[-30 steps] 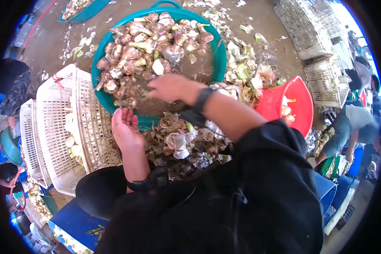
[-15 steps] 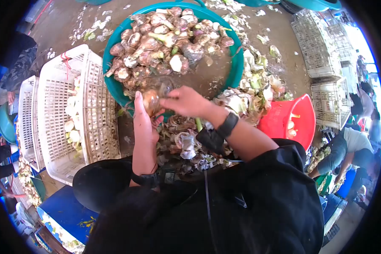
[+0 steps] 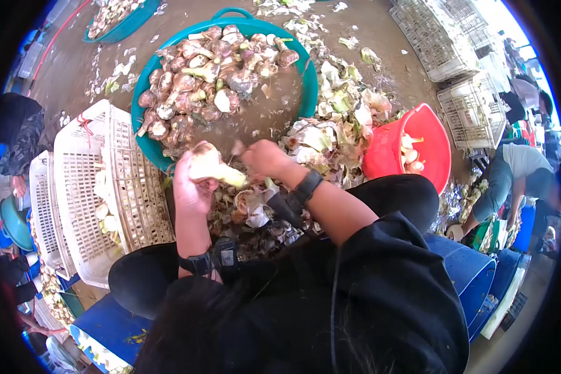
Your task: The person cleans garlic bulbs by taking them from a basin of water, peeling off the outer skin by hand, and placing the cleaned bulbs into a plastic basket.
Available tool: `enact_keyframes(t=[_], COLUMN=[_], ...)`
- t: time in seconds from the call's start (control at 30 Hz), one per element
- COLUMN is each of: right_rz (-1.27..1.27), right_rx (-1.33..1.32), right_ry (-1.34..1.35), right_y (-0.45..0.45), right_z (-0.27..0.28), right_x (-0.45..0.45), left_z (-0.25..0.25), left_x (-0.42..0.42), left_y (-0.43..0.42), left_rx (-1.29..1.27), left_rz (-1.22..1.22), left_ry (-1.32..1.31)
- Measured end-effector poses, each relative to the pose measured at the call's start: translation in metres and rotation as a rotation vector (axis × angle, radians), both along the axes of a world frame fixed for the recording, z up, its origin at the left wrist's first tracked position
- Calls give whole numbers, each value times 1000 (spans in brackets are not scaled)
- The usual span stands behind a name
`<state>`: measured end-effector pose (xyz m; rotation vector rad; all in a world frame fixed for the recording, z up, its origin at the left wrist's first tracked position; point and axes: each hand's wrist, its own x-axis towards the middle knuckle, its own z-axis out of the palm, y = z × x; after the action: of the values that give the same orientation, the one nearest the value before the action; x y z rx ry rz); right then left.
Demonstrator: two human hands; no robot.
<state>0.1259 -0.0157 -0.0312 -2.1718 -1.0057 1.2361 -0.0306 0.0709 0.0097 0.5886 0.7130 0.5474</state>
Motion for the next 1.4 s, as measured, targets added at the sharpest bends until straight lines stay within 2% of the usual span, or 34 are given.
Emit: enact_keyframes(t=[0.03,0.1,0.17,0.23,0.3,0.33,0.43,0.57,0.6,0.63,0.67,0.7,0.73,0.77,0.83,0.87,0.9,0.97,1.03,1.1,1.13,1.2,1.23,1.27,1.33,1.37,1.4], right_rz=[129,250,239,258,480,520,586,552,371,191,186,-158,-493,-492,-258,-139,-149,273,348,439,130,-104,-177,-183,-191,-197,-106], right_rx=[-30,-35,27,457,272,341,264,275,280,286,286,205,114,119,230,402,404,710,677,519,423,338,311,314,251,252,404], right_ry=[-380,-909,-957,-510,-529,-651,-616,-628,-511,-391,-394,58,513,513,112,-347,-345,-774,-857,-891,-495,-145,74,76,436,438,124], right_y=[-8,-35,-40,-29,-15,-11,-9,-14,-14,-15,-15,-14,-13,-15,-25,-31,-37,-46,-48,-45,-40,-38,-38,-40,-48,-50,-53], right_z=[-11,7,28,54,81,76,74,66,65,63,53,40,38,37,36,36,38,50,56,54,42,26,31,36,47,47,47], right_x=[11,17,14,-2,-24,-26,-30,-28,-28,-29,-27,-24,-22,-20,-16,-19,-16,-10,-16,-20,-17,-4,-1,-1,-5,-9,-15], left_z=[13,2,-4,-4,2,3,1,-6,-6,-4,-3,-18,-19,-19,-3,5,2,3,13,-1,-10,-22,-18,-14,-5,-1,4], left_x=[-1,-9,-11,-2,8,9,5,9,11,12,12,8,10,11,11,11,10,10,14,15,15,17,19,18,16,17,19], left_y=[1,10,10,5,-2,-4,-4,-7,-8,-9,-10,-3,-4,-4,-3,-4,-3,-3,-17,-24,-27,-33,-34,-35,-30,-29,-29], left_rx=[39,225,199,179,176,214,205,136,136,25,-84,-118,-62,-7,-57,-111,-107,266,326,338,344,805,809,753,575,575,447], left_rz=[30,45,38,13,-61,-34,-31,-62,-69,-47,-25,10,-3,-16,-109,-202,-210,-473,-600,-517,-525,-389,-395,-355,-349,-354,-320], left_ry=[0,110,150,177,169,214,254,229,226,173,120,78,153,228,190,152,157,394,530,565,568,404,403,362,352,353,345])
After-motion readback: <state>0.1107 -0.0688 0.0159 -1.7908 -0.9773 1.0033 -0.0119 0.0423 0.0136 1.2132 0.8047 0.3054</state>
